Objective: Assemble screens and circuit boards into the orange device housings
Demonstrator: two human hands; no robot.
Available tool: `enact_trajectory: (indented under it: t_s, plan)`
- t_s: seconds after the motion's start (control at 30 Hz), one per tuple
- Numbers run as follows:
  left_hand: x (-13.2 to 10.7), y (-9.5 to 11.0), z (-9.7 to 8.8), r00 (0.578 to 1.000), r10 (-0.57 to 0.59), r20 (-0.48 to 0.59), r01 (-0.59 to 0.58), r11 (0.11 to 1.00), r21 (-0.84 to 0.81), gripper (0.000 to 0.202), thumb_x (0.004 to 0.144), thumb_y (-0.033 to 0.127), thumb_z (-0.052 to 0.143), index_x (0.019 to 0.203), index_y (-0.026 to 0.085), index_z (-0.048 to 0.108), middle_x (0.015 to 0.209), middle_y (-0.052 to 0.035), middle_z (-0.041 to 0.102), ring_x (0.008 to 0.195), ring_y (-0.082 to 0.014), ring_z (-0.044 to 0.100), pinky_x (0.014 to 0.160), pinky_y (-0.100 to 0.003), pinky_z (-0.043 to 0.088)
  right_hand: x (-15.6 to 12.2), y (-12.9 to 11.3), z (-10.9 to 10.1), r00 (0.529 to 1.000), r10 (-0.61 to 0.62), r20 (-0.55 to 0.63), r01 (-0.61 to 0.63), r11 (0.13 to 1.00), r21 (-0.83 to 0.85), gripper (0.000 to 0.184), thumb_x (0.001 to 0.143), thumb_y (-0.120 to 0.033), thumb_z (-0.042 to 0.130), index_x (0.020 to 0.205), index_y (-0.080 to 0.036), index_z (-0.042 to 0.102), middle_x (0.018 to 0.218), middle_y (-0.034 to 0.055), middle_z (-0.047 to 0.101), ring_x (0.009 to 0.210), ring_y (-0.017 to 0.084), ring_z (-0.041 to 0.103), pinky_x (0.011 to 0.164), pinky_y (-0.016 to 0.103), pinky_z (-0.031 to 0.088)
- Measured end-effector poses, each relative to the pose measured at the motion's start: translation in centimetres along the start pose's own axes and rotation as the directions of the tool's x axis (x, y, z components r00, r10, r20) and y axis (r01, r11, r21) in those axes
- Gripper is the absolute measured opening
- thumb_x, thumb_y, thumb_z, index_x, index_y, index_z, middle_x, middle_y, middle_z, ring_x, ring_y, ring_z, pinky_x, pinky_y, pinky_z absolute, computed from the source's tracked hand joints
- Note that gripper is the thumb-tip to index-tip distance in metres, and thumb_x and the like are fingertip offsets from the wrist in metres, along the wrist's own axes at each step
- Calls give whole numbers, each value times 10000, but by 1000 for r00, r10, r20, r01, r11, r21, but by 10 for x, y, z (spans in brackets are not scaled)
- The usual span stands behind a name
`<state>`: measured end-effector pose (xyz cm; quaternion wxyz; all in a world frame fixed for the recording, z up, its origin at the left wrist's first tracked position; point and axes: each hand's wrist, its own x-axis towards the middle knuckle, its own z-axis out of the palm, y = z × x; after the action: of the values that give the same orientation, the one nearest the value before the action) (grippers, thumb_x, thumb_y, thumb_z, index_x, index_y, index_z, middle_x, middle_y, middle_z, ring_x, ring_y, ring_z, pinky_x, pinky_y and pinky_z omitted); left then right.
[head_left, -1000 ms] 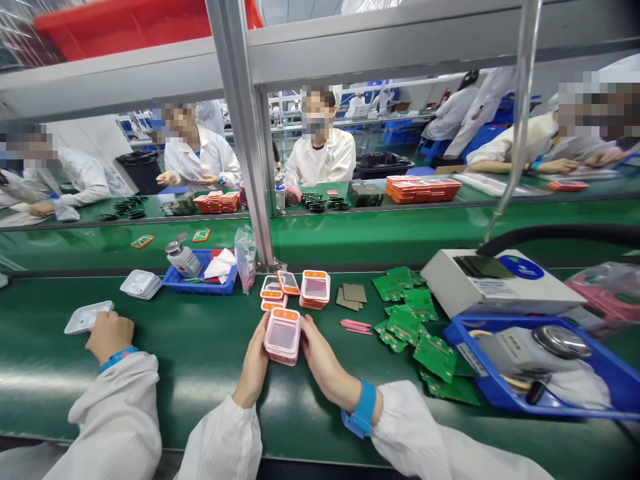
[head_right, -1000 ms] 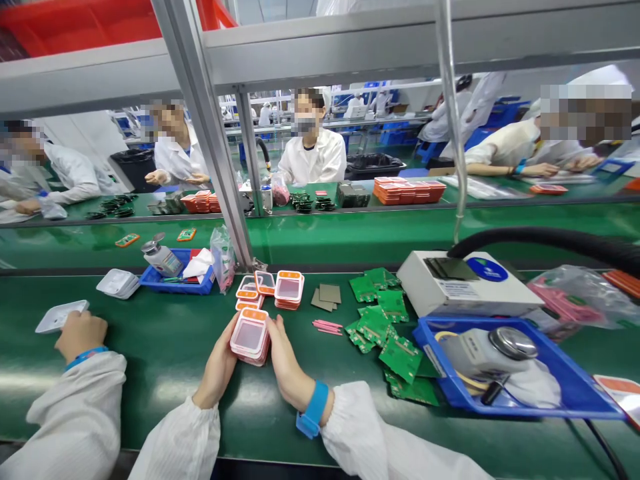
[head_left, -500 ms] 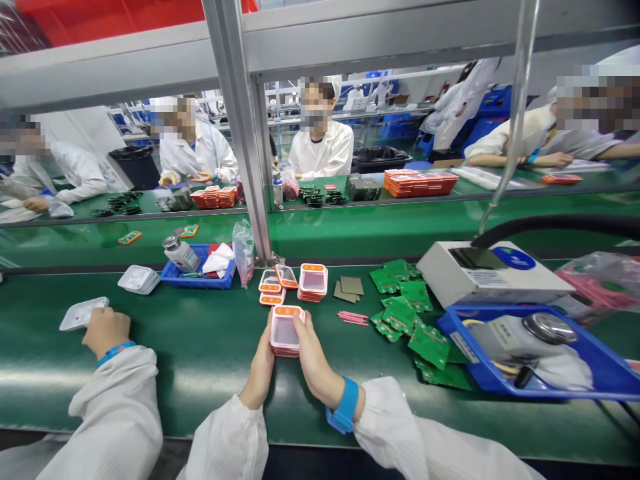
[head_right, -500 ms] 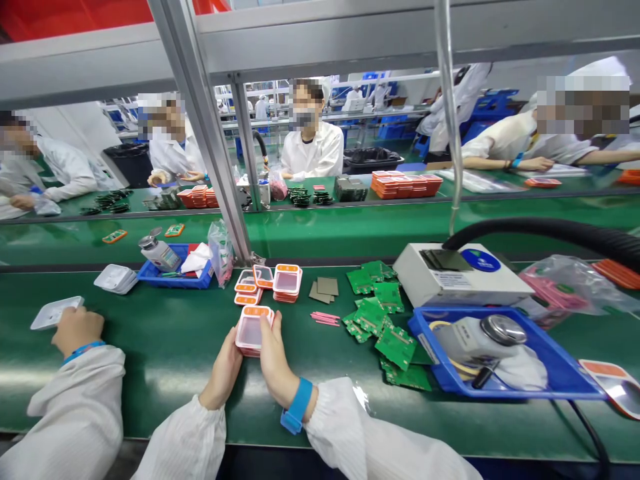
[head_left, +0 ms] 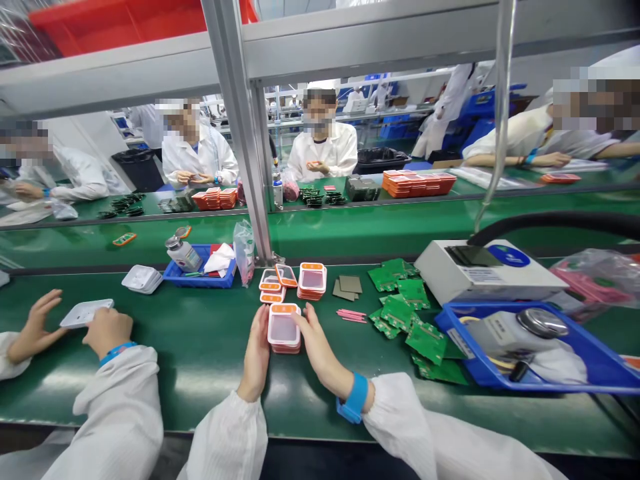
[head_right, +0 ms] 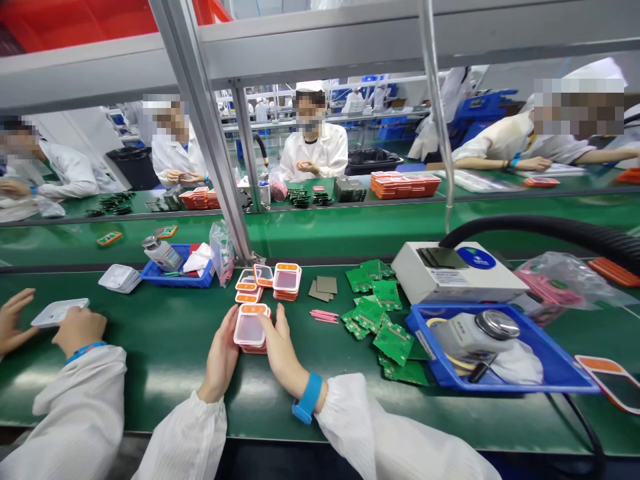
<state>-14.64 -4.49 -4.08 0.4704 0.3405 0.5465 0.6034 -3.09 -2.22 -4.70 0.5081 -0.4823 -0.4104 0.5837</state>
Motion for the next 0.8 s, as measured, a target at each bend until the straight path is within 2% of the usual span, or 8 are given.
enact_trajectory:
  t_s: [0.13,0.23,0.37,0.43,0.53,0.6,0.67,0.8]
  plan:
    - [24,31,-10,988,61,-143,-14,952,307,613,770,509,408,1288,184,375,1407,-173,459,1264,-262,500,983,-386,451,-9,-22,-19,1000,-5,-10,5,1000,-18,720,726,-498,643,1357,-238,414,1429,84,440,1366,243,339,1135,402,242]
    - [52,58,-6,985,91,-143,-3,851,525,588,723,470,557,1222,185,430,1382,-176,474,1264,-298,482,1024,-412,392,-20,-34,-30,1000,-14,13,15,999,-53,658,690,-443,676,1285,-261,463,1358,79,505,1327,255,386,1113,435,267]
    - [90,80,21,998,23,-64,35,633,773,584,645,474,701,1079,113,551,1231,-248,589,1229,-388,500,1022,-443,358,-35,-37,-37,998,43,38,-40,998,-58,646,632,-438,701,1214,-241,500,1200,93,600,1200,281,512,1050,467,346]
    - [104,82,39,997,-18,-76,74,525,848,631,669,509,685,1098,66,547,1196,-300,592,1210,-430,506,989,-477,371,-42,-36,-42,999,49,20,-49,999,-21,654,615,-443,703,1197,-228,498,1153,102,621,1140,283,552,1025,469,375]
    - [118,78,56,993,-49,-107,118,395,911,677,718,549,644,1154,43,528,1241,-325,553,1233,-448,479,982,-510,364,-50,-30,-52,999,43,-30,-42,998,57,623,610,-433,708,1161,-222,507,1094,111,653,1068,285,595,974,468,422]
    - [124,74,57,990,-86,-116,139,341,930,657,722,548,656,1139,52,550,1256,-305,550,1239,-429,479,986,-509,369,-54,-24,-62,996,55,-69,-48,994,101,582,600,-421,721,1111,-217,533,1032,111,678,1001,287,623,926,464,456]
    - [129,70,52,984,-142,-105,146,315,938,574,745,525,661,1103,83,581,1227,-233,589,1201,-357,528,986,-494,393,-56,-15,-73,993,71,-96,-59,990,125,545,600,-407,731,1079,-214,557,992,108,692,940,280,641,882,449,480]
    - [134,66,35,974,-224,-36,117,361,925,363,847,441,596,1052,142,609,1098,-75,642,1027,-209,608,925,-436,476,-56,3,-84,988,84,-132,-63,986,153,495,616,-410,737,1049,-218,594,954,91,705,871,255,649,829,406,495]
